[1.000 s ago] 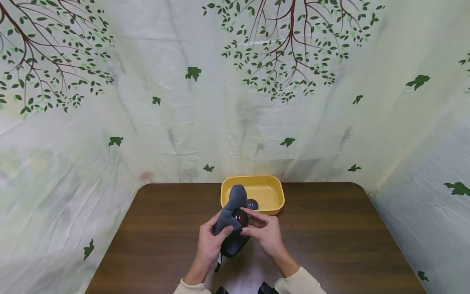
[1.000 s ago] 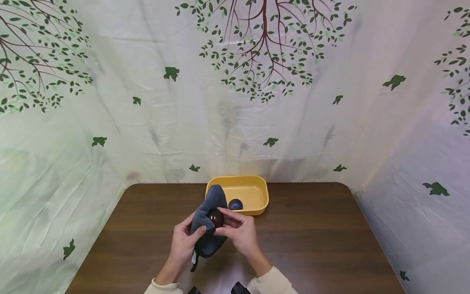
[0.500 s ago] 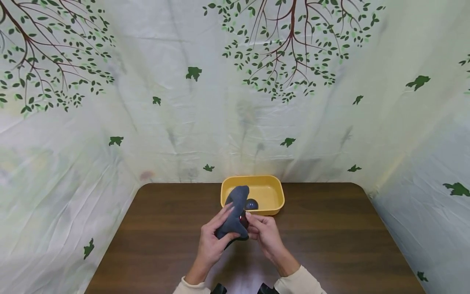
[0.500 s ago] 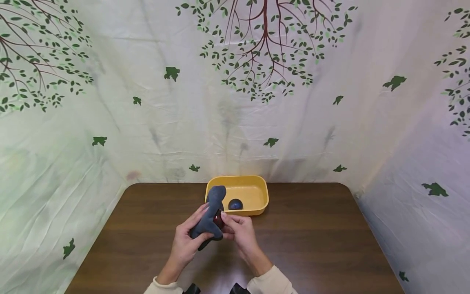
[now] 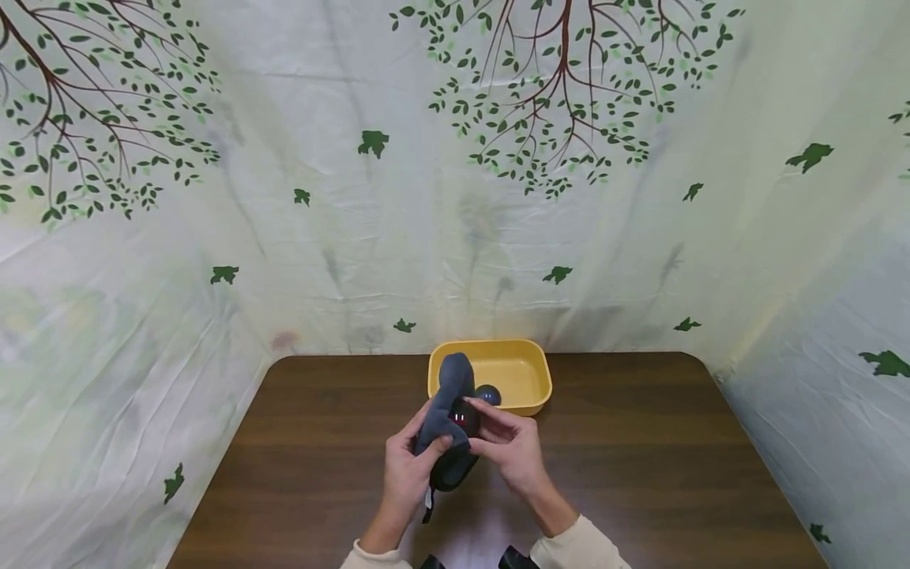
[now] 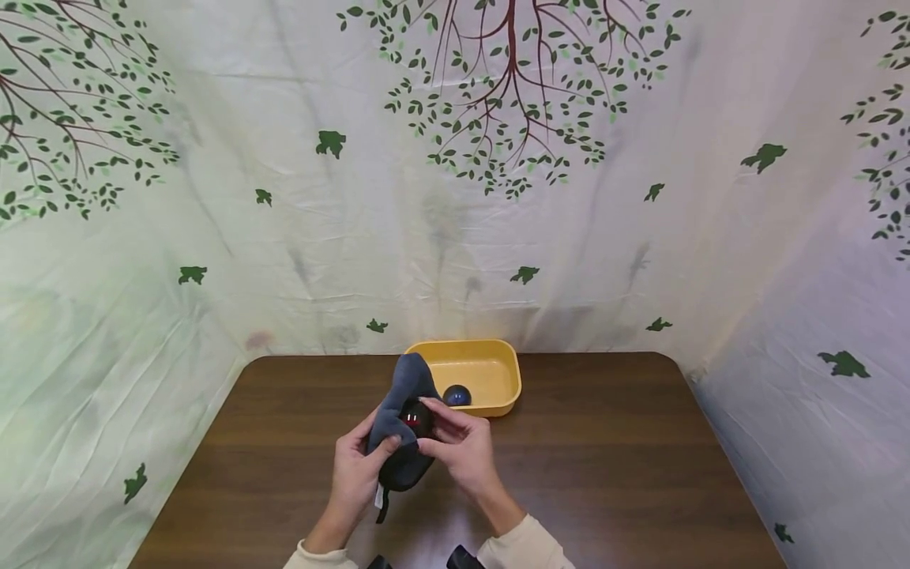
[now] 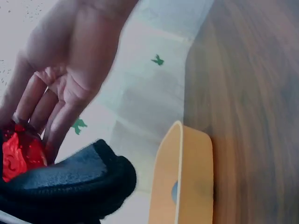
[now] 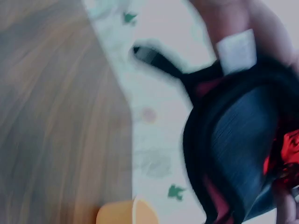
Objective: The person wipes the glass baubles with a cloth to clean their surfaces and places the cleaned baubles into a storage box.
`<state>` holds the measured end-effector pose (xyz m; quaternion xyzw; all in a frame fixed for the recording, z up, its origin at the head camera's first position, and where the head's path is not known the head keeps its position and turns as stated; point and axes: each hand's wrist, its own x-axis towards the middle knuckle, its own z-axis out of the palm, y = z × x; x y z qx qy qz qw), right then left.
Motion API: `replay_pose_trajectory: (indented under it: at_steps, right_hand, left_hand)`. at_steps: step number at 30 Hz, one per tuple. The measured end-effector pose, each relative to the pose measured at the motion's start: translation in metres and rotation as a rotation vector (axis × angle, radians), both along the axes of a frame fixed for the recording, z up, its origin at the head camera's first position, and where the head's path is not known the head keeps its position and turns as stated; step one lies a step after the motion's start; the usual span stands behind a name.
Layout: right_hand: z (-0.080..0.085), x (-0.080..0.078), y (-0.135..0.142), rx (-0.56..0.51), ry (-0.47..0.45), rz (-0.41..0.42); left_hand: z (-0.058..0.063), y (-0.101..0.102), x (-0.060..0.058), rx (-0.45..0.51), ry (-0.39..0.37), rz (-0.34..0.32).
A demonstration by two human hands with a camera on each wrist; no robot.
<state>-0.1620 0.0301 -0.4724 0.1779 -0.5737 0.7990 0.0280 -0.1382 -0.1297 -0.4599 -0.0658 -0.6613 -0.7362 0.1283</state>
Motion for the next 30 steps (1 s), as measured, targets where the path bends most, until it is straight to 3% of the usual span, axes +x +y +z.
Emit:
replay_pose_trajectory:
  at_steps: [4,7,12,17,19,23,26,30]
  right_hand:
    - [-0.007,-0.005,0.001,0.095,0.231,-0.031]
    - [-0.013,-0.008,0.002,0.138,0.285,-0.051]
    - [-0.017,-0.009,0.0,0.136,0.104,-0.077]
    - [-0.016,-0.008,-0.003,0.115,-0.104,-0.106]
    - [-0.015,-0.008,-0.004,0.076,-0.21,-0.084]
    - [-0.011,-0.007,-0.005,-0.005,-0.402,-0.025]
    - [-0.006,-0.007,-0.006,0.006,-0.445,-0.018]
    - [-0.002,-0.005,-0.007,0.096,-0.376,-0.038]
  left_hand:
    - [0.001,0.002,0.0,0.037,-0.059,0.004]
    - [-0.001,0.002,-0.001,0.042,-0.08,-0.011]
    - [-0.006,-0.001,-0.003,0.03,-0.083,-0.054]
    - [-0.011,-0.005,-0.007,-0.175,0.079,-0.034]
    - [-0.013,-0.006,-0.009,-0.274,0.164,-0.018]
    - [-0.017,-0.01,-0.01,-0.36,0.283,-0.035]
    - [-0.017,-0.011,-0.01,-0.34,0.299,-0.04]
    - [-0.014,-0.011,-0.008,-0.259,0.213,-0.015]
